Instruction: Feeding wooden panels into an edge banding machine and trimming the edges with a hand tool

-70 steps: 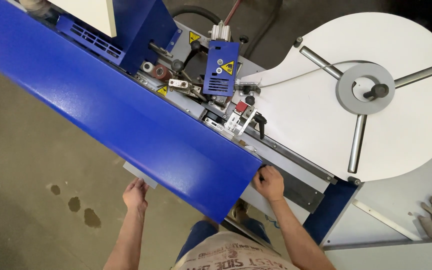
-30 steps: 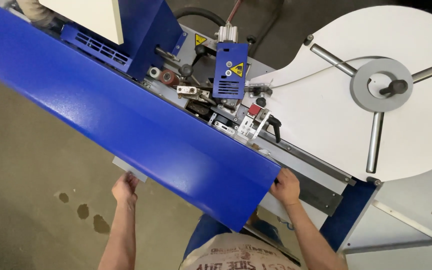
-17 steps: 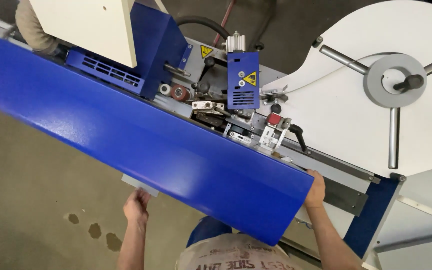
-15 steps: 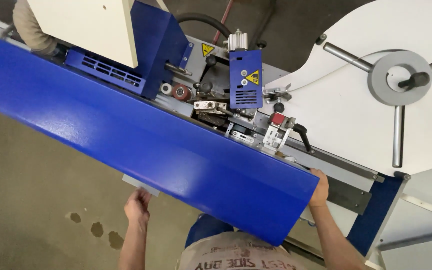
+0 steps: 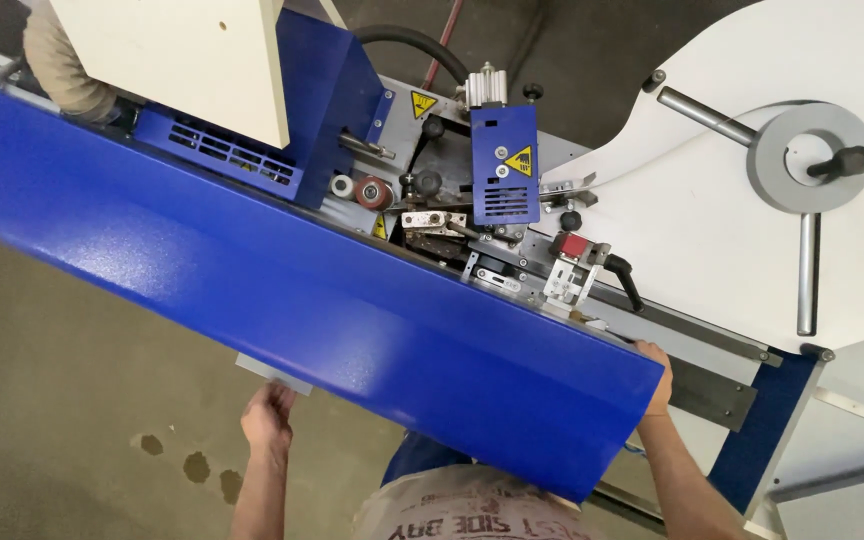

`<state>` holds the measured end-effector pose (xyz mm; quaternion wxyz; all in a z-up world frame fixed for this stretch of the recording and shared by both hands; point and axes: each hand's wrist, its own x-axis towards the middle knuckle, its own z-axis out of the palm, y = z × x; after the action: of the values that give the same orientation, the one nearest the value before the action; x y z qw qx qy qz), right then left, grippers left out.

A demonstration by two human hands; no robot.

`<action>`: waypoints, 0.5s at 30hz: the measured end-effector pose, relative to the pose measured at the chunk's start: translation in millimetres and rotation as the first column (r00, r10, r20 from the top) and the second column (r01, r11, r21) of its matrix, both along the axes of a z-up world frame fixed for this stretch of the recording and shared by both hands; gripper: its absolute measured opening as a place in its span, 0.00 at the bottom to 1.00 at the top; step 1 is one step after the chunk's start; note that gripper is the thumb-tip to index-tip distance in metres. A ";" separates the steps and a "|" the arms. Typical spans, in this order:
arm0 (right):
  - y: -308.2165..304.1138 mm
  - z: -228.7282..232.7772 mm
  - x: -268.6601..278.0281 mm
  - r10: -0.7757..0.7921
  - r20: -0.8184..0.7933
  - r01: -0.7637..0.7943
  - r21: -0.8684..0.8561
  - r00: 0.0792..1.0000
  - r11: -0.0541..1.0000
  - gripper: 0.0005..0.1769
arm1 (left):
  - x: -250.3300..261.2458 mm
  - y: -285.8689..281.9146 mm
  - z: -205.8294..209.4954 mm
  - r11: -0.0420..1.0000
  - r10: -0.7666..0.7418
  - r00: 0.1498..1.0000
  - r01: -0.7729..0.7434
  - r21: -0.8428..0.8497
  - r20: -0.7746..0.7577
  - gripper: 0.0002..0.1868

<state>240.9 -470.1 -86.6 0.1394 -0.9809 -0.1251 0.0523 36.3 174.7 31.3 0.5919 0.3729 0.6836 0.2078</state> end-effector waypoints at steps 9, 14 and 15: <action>6.5 9.3 1.6 -0.083 -0.035 0.087 0.142 0.996 0.986 0.11 | 7.5 15.7 4.9 0.995 -0.055 0.998 0.052 0.084 0.036 0.04; 15.4 19.2 7.7 -0.069 0.006 0.068 0.112 0.998 0.991 0.11 | -15.1 52.9 -52.6 0.988 -0.070 0.998 0.069 0.137 0.006 0.11; 16.7 21.5 7.7 -0.062 0.020 0.060 0.098 0.998 0.993 0.11 | -20.0 61.8 -63.9 0.987 -0.080 0.997 0.078 0.142 0.011 0.12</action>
<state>248.6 -453.5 -65.1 0.1872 -0.9769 -0.0988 0.0308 16.4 236.5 -32.6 0.5776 0.4389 0.6468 0.2353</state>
